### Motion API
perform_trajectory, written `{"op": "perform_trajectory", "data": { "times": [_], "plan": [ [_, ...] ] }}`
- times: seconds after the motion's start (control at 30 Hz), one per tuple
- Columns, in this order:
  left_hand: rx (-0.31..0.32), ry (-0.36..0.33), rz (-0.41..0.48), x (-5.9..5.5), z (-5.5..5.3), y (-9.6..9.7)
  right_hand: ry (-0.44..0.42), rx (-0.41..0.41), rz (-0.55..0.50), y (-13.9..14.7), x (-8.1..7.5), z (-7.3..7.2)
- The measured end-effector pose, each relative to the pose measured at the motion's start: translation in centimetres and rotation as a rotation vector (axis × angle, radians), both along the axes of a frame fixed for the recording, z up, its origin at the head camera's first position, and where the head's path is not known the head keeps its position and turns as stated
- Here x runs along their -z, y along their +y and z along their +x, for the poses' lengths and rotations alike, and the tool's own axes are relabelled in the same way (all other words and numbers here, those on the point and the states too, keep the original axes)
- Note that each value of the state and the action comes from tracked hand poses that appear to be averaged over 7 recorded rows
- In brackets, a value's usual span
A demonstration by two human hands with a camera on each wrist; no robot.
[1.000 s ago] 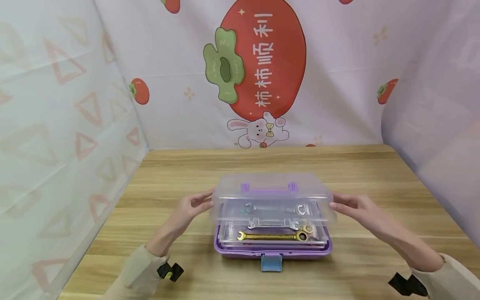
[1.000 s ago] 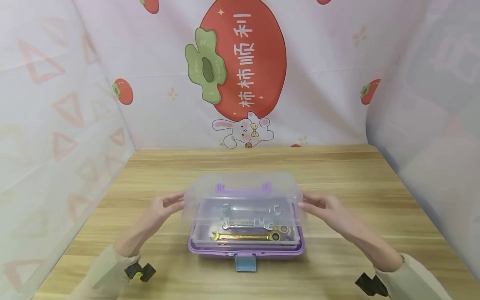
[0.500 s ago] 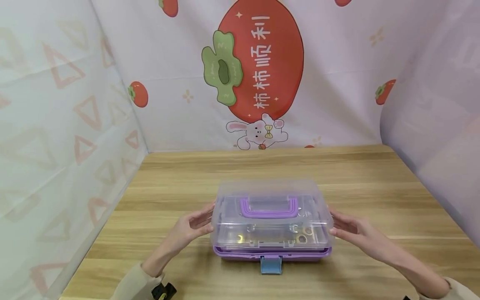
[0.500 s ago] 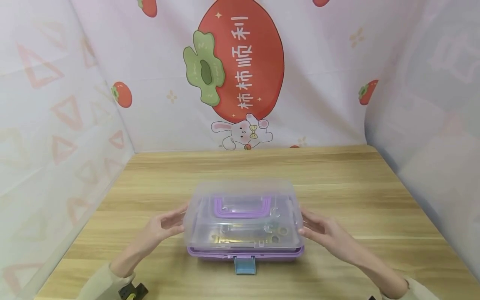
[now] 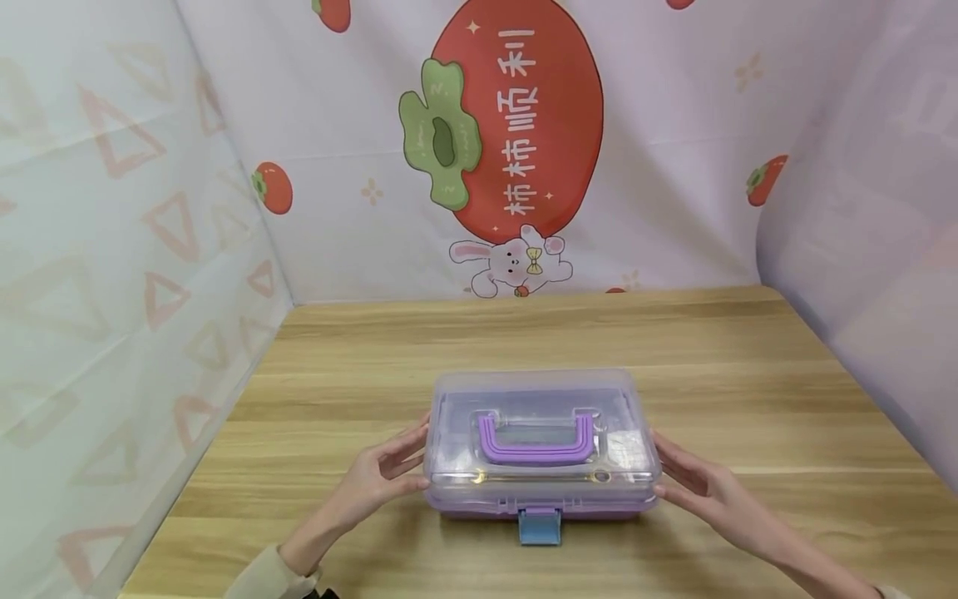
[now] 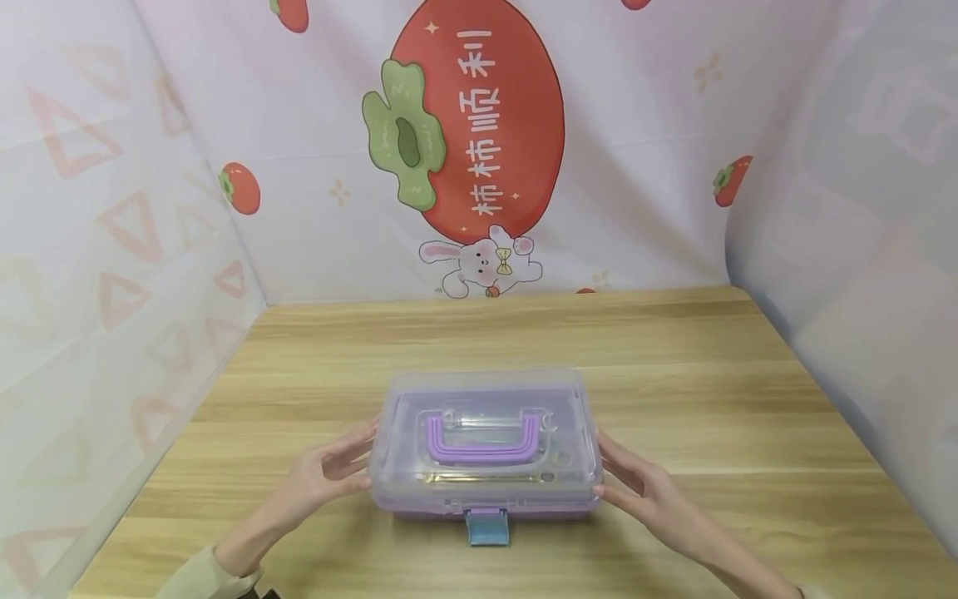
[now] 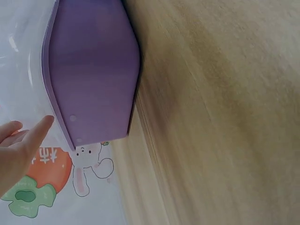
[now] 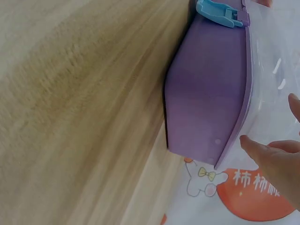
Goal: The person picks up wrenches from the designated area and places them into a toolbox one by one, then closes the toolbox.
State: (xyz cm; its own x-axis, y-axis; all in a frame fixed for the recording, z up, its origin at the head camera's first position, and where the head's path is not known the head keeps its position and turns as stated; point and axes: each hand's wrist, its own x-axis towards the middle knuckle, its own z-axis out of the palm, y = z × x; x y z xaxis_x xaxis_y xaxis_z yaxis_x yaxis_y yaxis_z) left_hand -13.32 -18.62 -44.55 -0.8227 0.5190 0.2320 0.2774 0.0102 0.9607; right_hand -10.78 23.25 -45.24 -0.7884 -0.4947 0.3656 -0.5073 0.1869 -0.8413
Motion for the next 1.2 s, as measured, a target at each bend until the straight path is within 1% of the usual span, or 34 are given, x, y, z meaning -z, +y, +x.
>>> {"op": "perform_trajectory", "data": {
  "times": [0.07,0.13,0.23,0.33,0.4,0.43,0.5,0.57,0.6,0.63,0.67,0.73,0.8,0.83,0.87,1.0,1.1,1.2],
  "plan": [
    [-0.028,-0.007,-0.005,0.0,0.2,0.2,0.002,0.024,0.004,-0.1,0.3,0.2],
    [-0.078,-0.022,-0.019,0.0,0.5,0.4,-0.006,0.061,0.009,-0.1,0.6,0.4],
    [-0.197,-0.062,-0.051,0.0,0.9,1.1,-0.005,0.107,0.023,-0.3,0.9,0.6],
    [-0.318,-0.128,-0.051,0.0,1.1,1.7,0.004,0.139,0.037,-0.4,0.9,0.6],
    [-0.371,-0.160,-0.025,-0.1,1.2,2.1,0.039,0.152,0.050,-0.5,0.6,0.5],
    [-0.388,-0.168,-0.013,-0.1,1.2,2.3,0.067,0.173,0.073,-0.6,0.4,0.5],
    [-0.402,-0.170,-0.001,0.0,1.3,2.5,0.117,0.239,0.138,-0.8,-0.1,0.4],
    [-0.408,-0.165,0.001,-0.1,1.3,2.7,0.244,0.302,0.234,-1.2,-0.6,0.3],
    [-0.407,-0.159,-0.006,0.0,1.2,2.7,0.343,0.329,0.292,-1.4,-0.8,0.2],
    [-0.406,-0.151,-0.016,0.0,1.2,2.7,0.453,0.329,0.321,-1.8,-1.0,0.0],
    [-0.404,-0.147,-0.025,0.0,1.2,2.6,0.578,0.317,0.332,-2.3,-1.1,-0.1],
    [-0.402,-0.140,-0.038,0.0,1.2,2.5,0.837,0.261,0.325,-3.2,-1.4,-0.5],
    [-0.397,-0.133,-0.049,-0.1,1.2,2.4,1.032,0.199,0.303,-4.3,-1.7,-0.7],
    [-0.396,-0.134,-0.051,-0.1,1.2,2.4,1.091,0.174,0.291,-4.8,-1.8,-0.8],
    [-0.394,-0.134,-0.051,-0.1,1.1,2.4,1.124,0.158,0.295,-5.2,-1.9,-0.8],
    [-0.391,-0.145,-0.042,-0.3,1.1,2.5,1.197,0.131,0.350,-6.4,-1.9,-0.7],
    [-0.395,-0.156,-0.040,-0.2,1.2,2.5,1.242,0.089,0.382,-7.0,-1.4,-0.7],
    [-0.394,-0.153,-0.047,-0.1,1.2,2.5,1.288,0.041,0.411,-7.6,-0.8,-0.8]
  ]
}}
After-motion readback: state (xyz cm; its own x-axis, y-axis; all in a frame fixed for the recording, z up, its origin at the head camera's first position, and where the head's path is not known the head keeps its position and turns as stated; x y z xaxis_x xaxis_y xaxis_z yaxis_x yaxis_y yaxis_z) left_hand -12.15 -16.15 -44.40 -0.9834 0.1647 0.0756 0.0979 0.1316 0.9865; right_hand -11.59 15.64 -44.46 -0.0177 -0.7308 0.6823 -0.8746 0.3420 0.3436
